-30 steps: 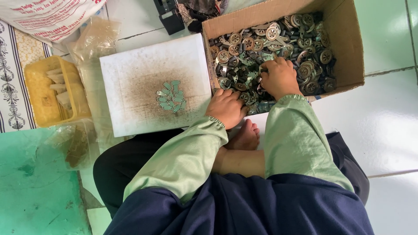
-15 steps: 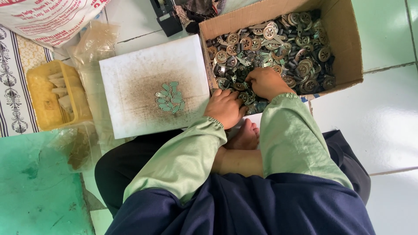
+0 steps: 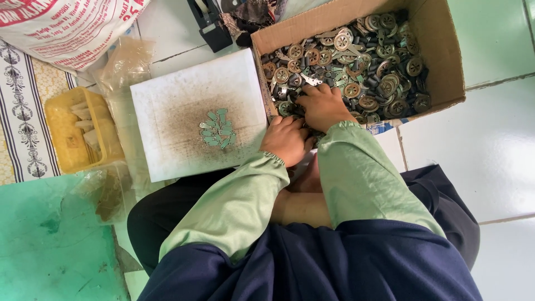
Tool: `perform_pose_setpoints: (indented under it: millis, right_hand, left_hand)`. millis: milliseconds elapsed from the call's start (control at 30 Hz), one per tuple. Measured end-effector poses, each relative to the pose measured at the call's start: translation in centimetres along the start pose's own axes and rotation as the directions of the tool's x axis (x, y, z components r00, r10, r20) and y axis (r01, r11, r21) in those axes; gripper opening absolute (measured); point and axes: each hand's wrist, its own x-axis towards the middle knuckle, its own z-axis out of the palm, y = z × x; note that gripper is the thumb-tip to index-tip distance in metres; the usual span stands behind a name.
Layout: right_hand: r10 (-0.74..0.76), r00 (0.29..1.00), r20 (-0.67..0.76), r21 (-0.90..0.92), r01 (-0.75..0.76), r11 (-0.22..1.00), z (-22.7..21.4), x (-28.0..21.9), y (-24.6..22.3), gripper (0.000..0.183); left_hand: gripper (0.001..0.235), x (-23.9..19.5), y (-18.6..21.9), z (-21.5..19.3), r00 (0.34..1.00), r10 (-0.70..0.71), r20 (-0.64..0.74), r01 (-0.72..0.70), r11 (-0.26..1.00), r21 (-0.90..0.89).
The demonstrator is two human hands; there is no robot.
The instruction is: Picking small decorative metal ornaments from a cardboard box and arranging them on a white board.
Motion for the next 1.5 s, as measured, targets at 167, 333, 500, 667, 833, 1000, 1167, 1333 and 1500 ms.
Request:
perform_pose_setpoints:
  millis: [167, 333, 500, 667, 833, 1000, 1167, 1333, 1500]
  right_hand:
    - [0.167, 0.981, -0.096, -0.05, -0.172, 0.984, 3.8, 0.9, 5.5, 0.034]
    - [0.215, 0.972, -0.099, 0.056, -0.21, 0.976, 0.2, 0.2, 4.7, 0.033]
    - [0.081, 0.976, 0.202, 0.1, -0.103, 0.99, -3.2, -0.7, 0.0, 0.039]
    - [0.205, 0.974, 0.098, -0.023, -0.203, 0.979, 2.1, 1.0, 3.0, 0.039]
    - [0.254, 0.966, 0.039, 0.054, -0.256, 0.965, 0.8, 0.5, 4.1, 0.039]
    - [0.246, 0.968, 0.055, 0.163, -0.252, 0.954, -0.1, 0.3, 4.2, 0.037]
    - [0.219, 0.972, 0.082, 0.152, -0.229, 0.961, 0.1, 0.6, 4.4, 0.032]
    - [0.148, 0.97, 0.191, 0.127, -0.174, 0.977, -2.7, 0.1, 1.0, 0.029]
    - [0.091, 0.989, 0.113, 0.103, -0.103, 0.989, 0.7, 0.7, 2.0, 0.025]
  left_hand:
    - [0.051, 0.1, 0.6, -1.6, 0.999, -0.01, 0.03, 0.01, 1.0, -0.005]
    - [0.05, -0.1, 0.8, -2.3, 0.999, -0.01, 0.041, 0.01, 1.0, 0.005]
    - [0.048, -0.1, 0.3, -0.7, 1.0, -0.009, -0.01, 0.009, 1.0, -0.022]
    - [0.047, 0.0, 0.3, -0.6, 1.0, -0.012, -0.014, 0.012, 1.0, -0.023]
    - [0.049, -0.1, 0.5, -2.1, 1.0, 0.004, -0.005, -0.004, 0.999, -0.043]
    - [0.051, -0.1, 0.6, -2.3, 1.0, -0.004, 0.015, 0.004, 1.0, -0.027]
    - [0.054, -0.2, 0.6, -2.8, 0.999, 0.0, 0.049, 0.002, 0.999, -0.042]
    - [0.052, -0.1, 0.4, -1.9, 0.998, 0.01, 0.067, -0.007, 0.999, -0.045]
    - [0.051, 0.0, 0.4, -1.9, 0.996, 0.001, 0.087, 0.002, 0.999, -0.033]
